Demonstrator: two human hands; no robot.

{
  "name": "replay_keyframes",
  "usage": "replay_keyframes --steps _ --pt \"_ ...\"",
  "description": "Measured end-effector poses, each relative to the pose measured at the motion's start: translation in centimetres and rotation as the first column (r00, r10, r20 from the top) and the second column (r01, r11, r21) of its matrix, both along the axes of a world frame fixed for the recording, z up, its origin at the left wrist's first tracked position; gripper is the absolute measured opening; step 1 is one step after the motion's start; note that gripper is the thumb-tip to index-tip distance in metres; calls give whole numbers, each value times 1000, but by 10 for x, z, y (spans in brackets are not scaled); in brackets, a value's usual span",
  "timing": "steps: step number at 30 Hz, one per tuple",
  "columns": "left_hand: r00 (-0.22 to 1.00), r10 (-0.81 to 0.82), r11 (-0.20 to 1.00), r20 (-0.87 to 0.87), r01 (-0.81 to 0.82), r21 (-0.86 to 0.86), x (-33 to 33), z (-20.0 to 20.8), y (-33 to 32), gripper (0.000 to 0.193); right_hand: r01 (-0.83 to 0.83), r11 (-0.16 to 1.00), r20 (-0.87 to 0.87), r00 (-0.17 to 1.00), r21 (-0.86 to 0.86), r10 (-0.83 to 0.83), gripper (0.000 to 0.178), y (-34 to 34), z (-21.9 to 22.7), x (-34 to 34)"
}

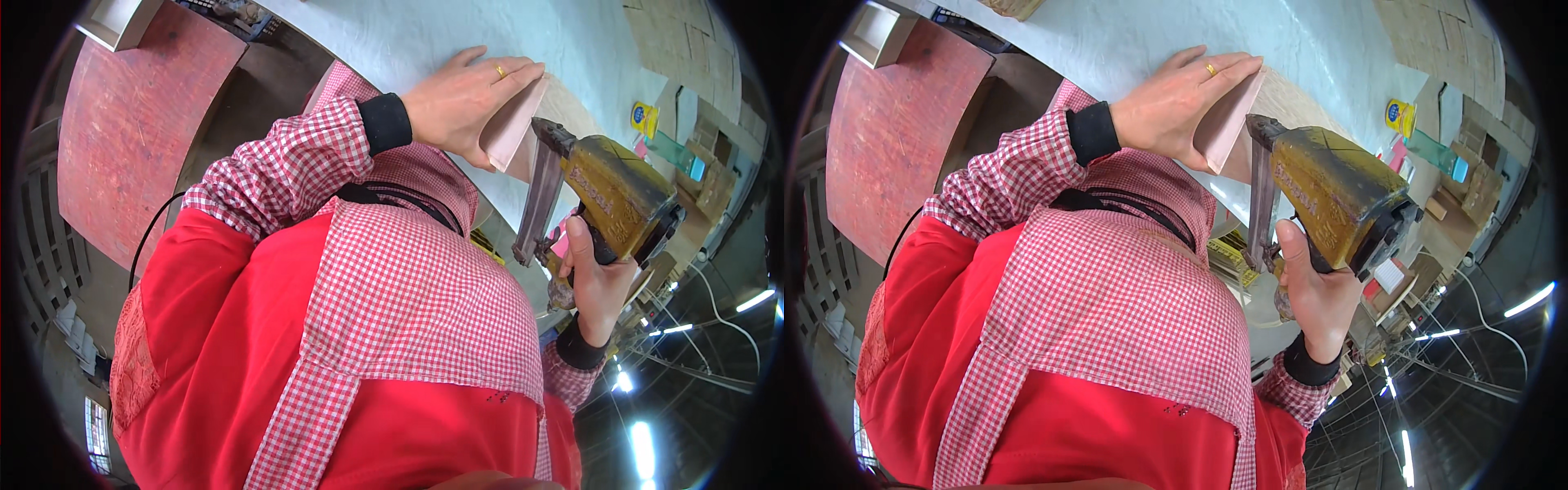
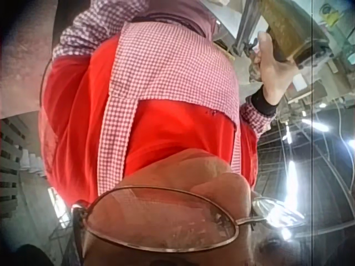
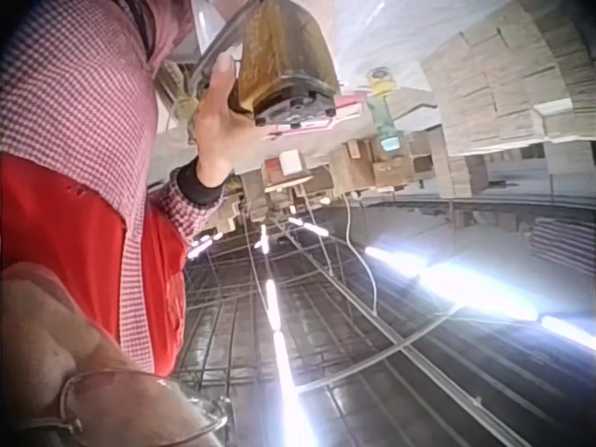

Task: The recorder is assembling wooden boxes by applying glue to the edges and using a pneumatic nail gun to secure the pieces together.

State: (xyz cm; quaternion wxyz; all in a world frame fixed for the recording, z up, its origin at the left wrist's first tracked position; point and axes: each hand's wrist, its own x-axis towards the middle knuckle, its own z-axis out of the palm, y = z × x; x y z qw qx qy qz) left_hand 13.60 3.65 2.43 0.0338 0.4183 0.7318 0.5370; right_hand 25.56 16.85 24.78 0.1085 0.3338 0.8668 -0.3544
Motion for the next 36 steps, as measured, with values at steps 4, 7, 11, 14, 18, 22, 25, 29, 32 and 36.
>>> replay_keyframes --steps 4,7,11,14,18,22,25,29,32,36 --pt "1000 -22 1000 18 22 -12 1 1 0 129 12 1000 5 1000 25 -12 28 2 4 -3" --pt "999 31 1000 37 -31 2 8 3 -5 133 -3 999 39 999 42 2 29 12 6 -5" --pt "989 143 989 34 -143 -27 12 6 -39 139 -171 983 21 985 71 170 29 27 6 -7" --pt "983 183 980 10 -182 -86 11 11 -65 142 -255 962 73 966 98 248 27 28 9 -16" --pt "986 169 979 -8 -168 -118 11 14 -67 144 -389 905 -54 914 174 403 28 40 3 -7" --pt "996 84 992 -30 -86 -87 10 14 -48 142 60 992 -107 993 111 -48 25 28 13 7" --pt "999 -5 999 -39 3 -49 2 7 -16 139 198 970 -210 964 141 -166 25 67 13 41" --pt "995 -58 998 83 58 7 -3 13 -1 132 323 941 -343 899 104 -271 25 131 -1 102" --pt "961 -12 999 275 -3 54 2 35 -6 126 366 890 -289 913 272 -287 44 188 -37 164" --pt "187 -134 980 973 -118 157 5 44 -48 96 67 529 -127 989 846 76 66 263 -116 229"
